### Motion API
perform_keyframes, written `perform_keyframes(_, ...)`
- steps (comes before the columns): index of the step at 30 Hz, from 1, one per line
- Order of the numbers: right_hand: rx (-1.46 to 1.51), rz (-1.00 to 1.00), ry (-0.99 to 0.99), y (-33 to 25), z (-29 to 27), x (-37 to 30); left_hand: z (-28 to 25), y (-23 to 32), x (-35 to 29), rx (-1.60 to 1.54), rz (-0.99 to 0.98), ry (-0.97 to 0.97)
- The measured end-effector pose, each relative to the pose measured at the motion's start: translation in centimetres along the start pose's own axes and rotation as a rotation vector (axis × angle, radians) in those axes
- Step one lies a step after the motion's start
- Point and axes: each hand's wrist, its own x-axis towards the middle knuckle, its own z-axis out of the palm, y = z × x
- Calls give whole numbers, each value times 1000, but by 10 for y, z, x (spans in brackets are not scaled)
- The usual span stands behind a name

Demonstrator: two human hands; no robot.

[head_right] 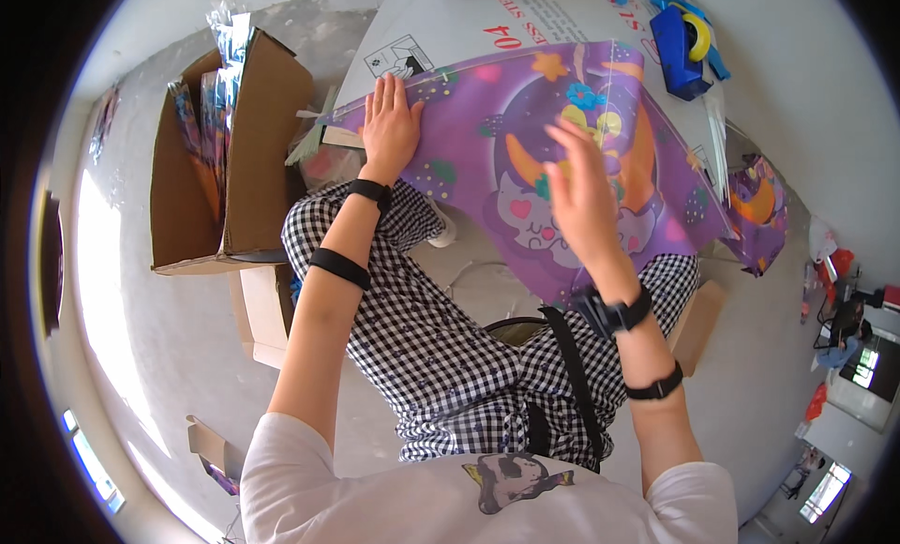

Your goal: The recorder is assembling plastic kites by folding them and applying tape using a tape dispenser.

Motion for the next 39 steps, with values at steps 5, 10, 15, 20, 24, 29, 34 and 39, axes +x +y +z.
perform_keyframes(5, 8, -229, -127, -4, 127, 99, 3, 10, 10, -105, 56, -46)
perform_keyframes(10, -100, -128, -90, 34, 176, 128, -13, 6, 6, -188, 123, -48)
perform_keyframes(15, -121, -221, 12, 50, 183, 119, -35, -17, -3, -266, 54, 40)
perform_keyframes(20, -154, -233, 20, 51, 182, 120, -60, -41, -13, -90, -91, -27)
perform_keyframes(24, -170, -247, 49, 51, 183, 119, -72, -49, -16, 15, -149, -68)
perform_keyframes(29, -180, -251, 61, 53, 185, 120, -60, -17, -15, -173, 163, -110)
perform_keyframes(34, -171, -236, 47, 55, 185, 119, -68, -22, -13, -24, 0, -70)
perform_keyframes(39, -148, -239, 67, 53, 187, 121, -82, -39, -5, 193, -210, -169)
